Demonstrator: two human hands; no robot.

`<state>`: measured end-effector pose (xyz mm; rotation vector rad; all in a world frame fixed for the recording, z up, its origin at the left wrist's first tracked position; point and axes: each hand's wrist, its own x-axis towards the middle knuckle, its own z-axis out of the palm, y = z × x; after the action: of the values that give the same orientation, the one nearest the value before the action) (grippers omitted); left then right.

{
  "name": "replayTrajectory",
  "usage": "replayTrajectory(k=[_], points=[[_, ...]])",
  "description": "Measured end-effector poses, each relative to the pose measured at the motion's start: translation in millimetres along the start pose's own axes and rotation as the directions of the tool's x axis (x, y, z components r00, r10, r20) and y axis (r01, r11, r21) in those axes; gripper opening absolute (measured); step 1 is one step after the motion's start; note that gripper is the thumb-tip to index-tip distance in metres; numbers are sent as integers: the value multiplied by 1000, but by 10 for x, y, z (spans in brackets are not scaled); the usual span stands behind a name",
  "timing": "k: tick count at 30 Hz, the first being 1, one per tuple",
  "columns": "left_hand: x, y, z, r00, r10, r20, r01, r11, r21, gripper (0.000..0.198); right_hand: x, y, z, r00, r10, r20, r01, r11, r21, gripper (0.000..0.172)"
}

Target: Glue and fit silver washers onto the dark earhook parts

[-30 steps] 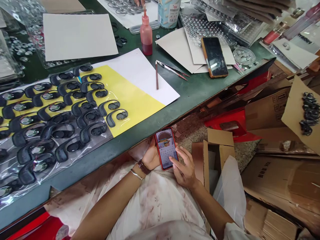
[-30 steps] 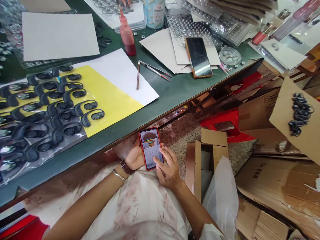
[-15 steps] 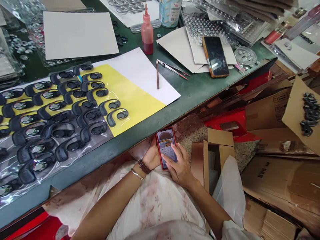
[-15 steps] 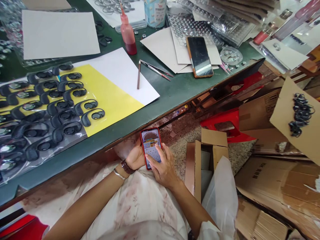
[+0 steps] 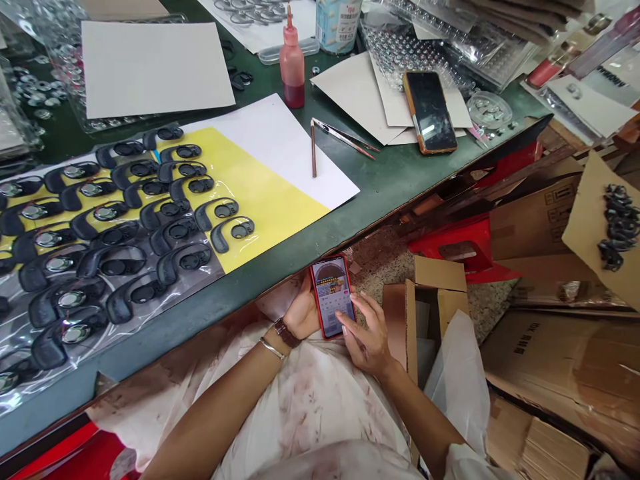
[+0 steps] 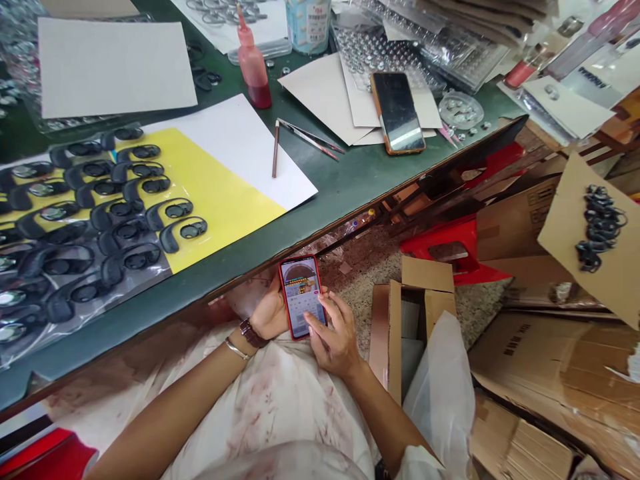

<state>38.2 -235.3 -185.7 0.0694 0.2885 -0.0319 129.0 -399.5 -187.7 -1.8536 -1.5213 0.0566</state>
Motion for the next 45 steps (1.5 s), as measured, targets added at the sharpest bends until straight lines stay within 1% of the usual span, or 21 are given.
replayTrajectory(k=[7, 16, 21, 27, 32, 36, 41, 45], points=[[-2, 14, 13, 1000, -9, -2, 9, 1000, 3, 70, -47, 64, -8, 997, -6, -80, 6, 1000, -1, 47], [-11, 11, 19, 1000, -10, -1, 10, 1000, 0, 67, -109, 4, 6, 999, -16, -42, 18, 999, 31, 44], [-8, 18, 37, 1000, 3, 0, -3, 1000, 4, 66, -53, -22, -8, 997, -72, 39, 71, 997, 30, 46], [-13, 19, 44, 1000, 9, 0, -9, 1000, 9, 64, 8, -15, -1, 998, -65, 24, 64, 998, 2, 44], [-7, 19, 30, 1000, -2, 2, 2, 1000, 6, 64, 24, 8, 6, 999, -34, -21, 33, 999, -27, 46], [-6, 19, 29, 1000, -8, 3, 8, 1000, 1, 65, -5, 39, -4, 996, -53, -74, 50, 998, -47, 50], [-7, 19, 33, 1000, -19, 6, 19, 1000, -8, 66, -25, 41, 5, 997, -70, -21, 69, 997, -46, 49], [-9, 21, 42, 1000, -17, 4, 17, 1000, -17, 66, -11, 10, 14, 997, -79, -5, 79, 997, -22, 50]])
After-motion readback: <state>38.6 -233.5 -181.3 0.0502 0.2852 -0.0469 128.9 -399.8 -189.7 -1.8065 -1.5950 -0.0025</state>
